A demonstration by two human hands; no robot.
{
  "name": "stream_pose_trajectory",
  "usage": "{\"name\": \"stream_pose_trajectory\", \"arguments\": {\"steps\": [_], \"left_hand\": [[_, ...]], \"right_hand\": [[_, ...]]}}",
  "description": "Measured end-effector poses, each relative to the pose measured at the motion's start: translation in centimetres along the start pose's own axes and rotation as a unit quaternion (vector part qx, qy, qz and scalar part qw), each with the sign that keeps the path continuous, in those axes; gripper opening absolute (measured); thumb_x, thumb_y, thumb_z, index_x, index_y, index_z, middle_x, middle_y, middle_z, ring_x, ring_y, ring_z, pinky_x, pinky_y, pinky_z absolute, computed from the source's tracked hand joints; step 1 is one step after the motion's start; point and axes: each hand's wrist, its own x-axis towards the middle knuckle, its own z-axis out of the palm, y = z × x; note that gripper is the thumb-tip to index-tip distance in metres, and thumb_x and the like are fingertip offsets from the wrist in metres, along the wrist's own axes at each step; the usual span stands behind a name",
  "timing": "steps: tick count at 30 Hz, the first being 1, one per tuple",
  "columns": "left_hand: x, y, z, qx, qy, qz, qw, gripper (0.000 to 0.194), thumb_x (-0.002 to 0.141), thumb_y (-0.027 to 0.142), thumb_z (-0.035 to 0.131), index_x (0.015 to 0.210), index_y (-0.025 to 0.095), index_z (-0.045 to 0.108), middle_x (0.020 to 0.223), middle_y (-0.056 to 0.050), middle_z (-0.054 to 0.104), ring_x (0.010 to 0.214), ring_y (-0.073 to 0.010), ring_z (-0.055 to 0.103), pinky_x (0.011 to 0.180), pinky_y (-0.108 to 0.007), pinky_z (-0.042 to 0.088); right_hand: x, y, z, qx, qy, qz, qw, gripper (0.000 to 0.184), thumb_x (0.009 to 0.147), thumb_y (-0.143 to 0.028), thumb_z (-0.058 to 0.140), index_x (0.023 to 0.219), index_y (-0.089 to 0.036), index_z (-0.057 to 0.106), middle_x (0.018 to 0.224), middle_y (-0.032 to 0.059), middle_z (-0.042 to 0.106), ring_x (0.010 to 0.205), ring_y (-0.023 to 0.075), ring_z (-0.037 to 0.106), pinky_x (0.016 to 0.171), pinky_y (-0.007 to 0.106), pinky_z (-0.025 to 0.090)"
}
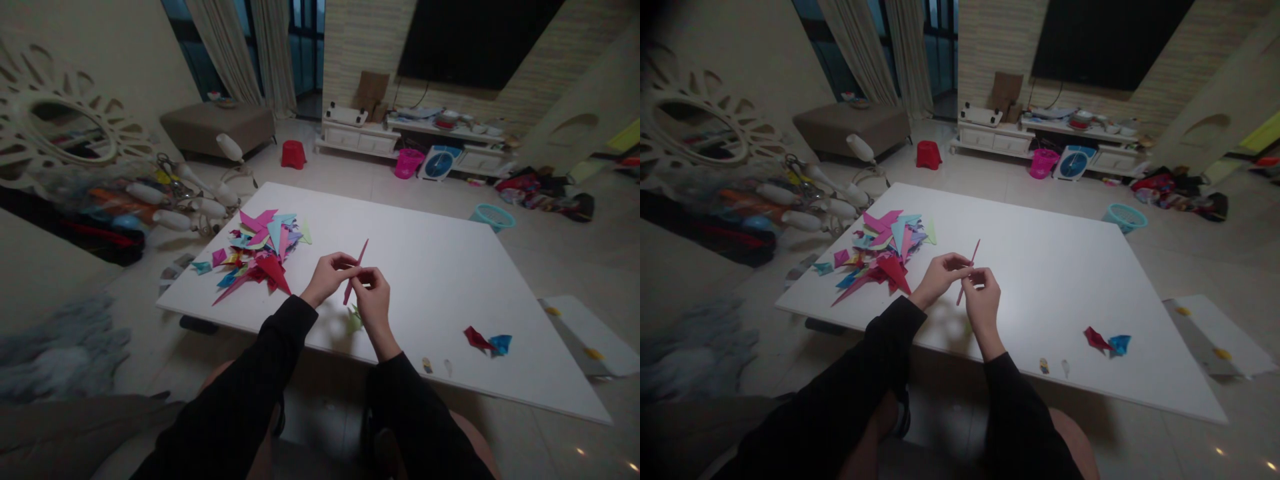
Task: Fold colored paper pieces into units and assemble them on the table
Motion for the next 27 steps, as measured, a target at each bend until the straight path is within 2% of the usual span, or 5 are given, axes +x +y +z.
{"name": "stream_pose_trajectory", "arguments": {"steps": [6, 11, 21, 25, 27], "left_hand": [[-0.01, -0.04, -0.17, -0.072, 0.001, -0.015, 0.997, 0.030, 0.065, 0.030, 0.088, 0.085, 0.014, 0.072, 0.086, -0.007, 0.073, 0.084, -0.0173, 0.067, 0.086, -0.034, 0.051], [0.11, -0.13, -0.19, -0.111, 0.004, -0.028, 0.993, 0.032, 0.062, 0.031, 0.089, 0.083, 0.014, 0.071, 0.085, -0.005, 0.071, 0.083, -0.0154, 0.065, 0.085, -0.033, 0.050], [0.17, -0.28, -0.27, -0.115, 0.004, -0.021, 0.993, 0.031, 0.063, 0.030, 0.089, 0.082, 0.014, 0.071, 0.081, -0.004, 0.071, 0.079, -0.0146, 0.065, 0.083, -0.031, 0.050], [0.31, -0.43, -0.31, -0.126, 0.010, -0.050, 0.991, 0.033, 0.064, 0.033, 0.087, 0.086, 0.014, 0.071, 0.081, -0.004, 0.071, 0.076, -0.0146, 0.065, 0.078, -0.030, 0.050], [0.39, -0.50, -0.40, -0.117, 0.022, -0.070, 0.990, 0.033, 0.065, 0.034, 0.085, 0.088, 0.015, 0.071, 0.078, -0.004, 0.071, 0.071, -0.0139, 0.064, 0.071, -0.028, 0.049]], "right_hand": [[-0.06, -0.37, 0.01, 0.025, 0.003, -0.004, 1.000, 0.021, 0.080, -0.036, 0.066, 0.092, -0.019, 0.060, 0.095, 0.0055, 0.066, 0.088, 0.0200, 0.064, 0.068, 0.029, 0.049], [-0.03, -0.34, 0.02, 0.059, -0.001, 0.001, 0.998, 0.025, 0.080, -0.039, 0.068, 0.094, -0.020, 0.059, 0.098, 0.0063, 0.067, 0.092, 0.0220, 0.066, 0.072, 0.032, 0.052], [-0.02, -0.33, 0.12, 0.086, 0.003, 0.009, 0.996, 0.022, 0.081, -0.037, 0.067, 0.093, -0.020, 0.059, 0.095, 0.0045, 0.066, 0.085, 0.0197, 0.067, 0.069, 0.031, 0.054], [-0.11, -0.44, 0.10, 0.085, 0.012, 0.050, 0.995, 0.023, 0.083, -0.038, 0.062, 0.096, -0.020, 0.057, 0.086, 0.0024, 0.065, 0.071, 0.0170, 0.063, 0.059, 0.028, 0.051], [-0.01, -0.30, 0.01, 0.079, 0.026, 0.045, 0.996, 0.022, 0.083, -0.038, 0.061, 0.095, -0.020, 0.057, 0.085, 0.0026, 0.065, 0.072, 0.0166, 0.061, 0.060, 0.028, 0.050]]}}
